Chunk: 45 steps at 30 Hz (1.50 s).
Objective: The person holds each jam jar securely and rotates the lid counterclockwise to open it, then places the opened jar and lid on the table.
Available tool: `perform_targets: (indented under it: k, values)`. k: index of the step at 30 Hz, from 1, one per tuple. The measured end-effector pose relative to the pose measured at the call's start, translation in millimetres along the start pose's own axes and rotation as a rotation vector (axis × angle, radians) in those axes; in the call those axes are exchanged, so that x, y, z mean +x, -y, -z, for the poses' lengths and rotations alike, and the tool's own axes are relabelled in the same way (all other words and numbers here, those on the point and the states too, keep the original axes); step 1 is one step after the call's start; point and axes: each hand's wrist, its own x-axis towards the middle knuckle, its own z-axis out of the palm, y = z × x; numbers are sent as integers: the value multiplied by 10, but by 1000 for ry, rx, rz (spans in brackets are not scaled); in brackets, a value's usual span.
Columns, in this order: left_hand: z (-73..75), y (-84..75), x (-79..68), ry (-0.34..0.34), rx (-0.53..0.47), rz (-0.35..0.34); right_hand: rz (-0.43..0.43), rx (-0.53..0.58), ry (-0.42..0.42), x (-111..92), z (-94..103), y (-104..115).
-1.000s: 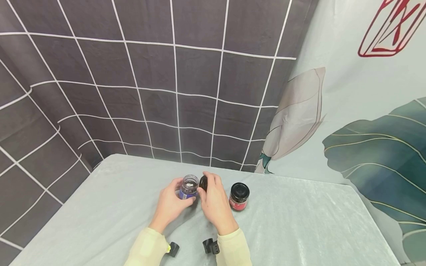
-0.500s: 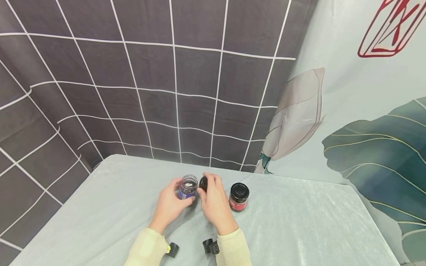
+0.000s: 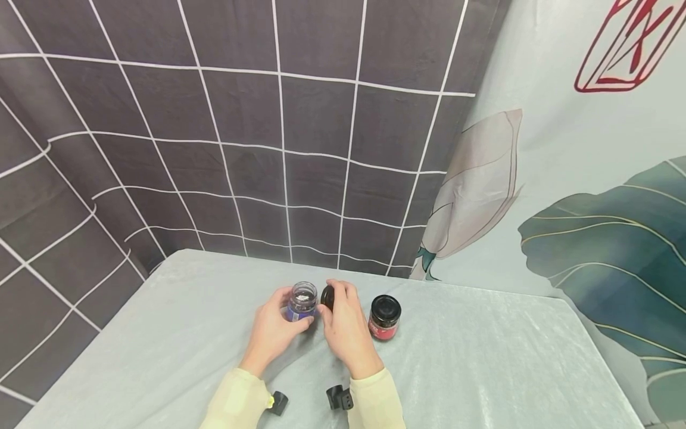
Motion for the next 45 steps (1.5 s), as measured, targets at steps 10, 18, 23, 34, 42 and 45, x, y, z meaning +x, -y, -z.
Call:
perform_targets:
  k: [10,18,23,34,42,45]
  values:
    - [-10,21,-2,1,-2,5,-11,-2,4,3,-17,-8]
    - [-15,29,0,3,-6,8,-12,-7,11,-1,-12,-8]
    - [-19,36,-1,-1,-6,3,-20,-5,19,-6,-14,-12]
    - [-25,54,6,-5,-9,-5,-22,-10,10,-3,-28,-21]
    - [-25,56,6,-6,-12,0,-23,-8,11,-8,-35,-25]
    - [-25,59,6,-7,-15,-1,-24,-3,12,-9,-40,-25]
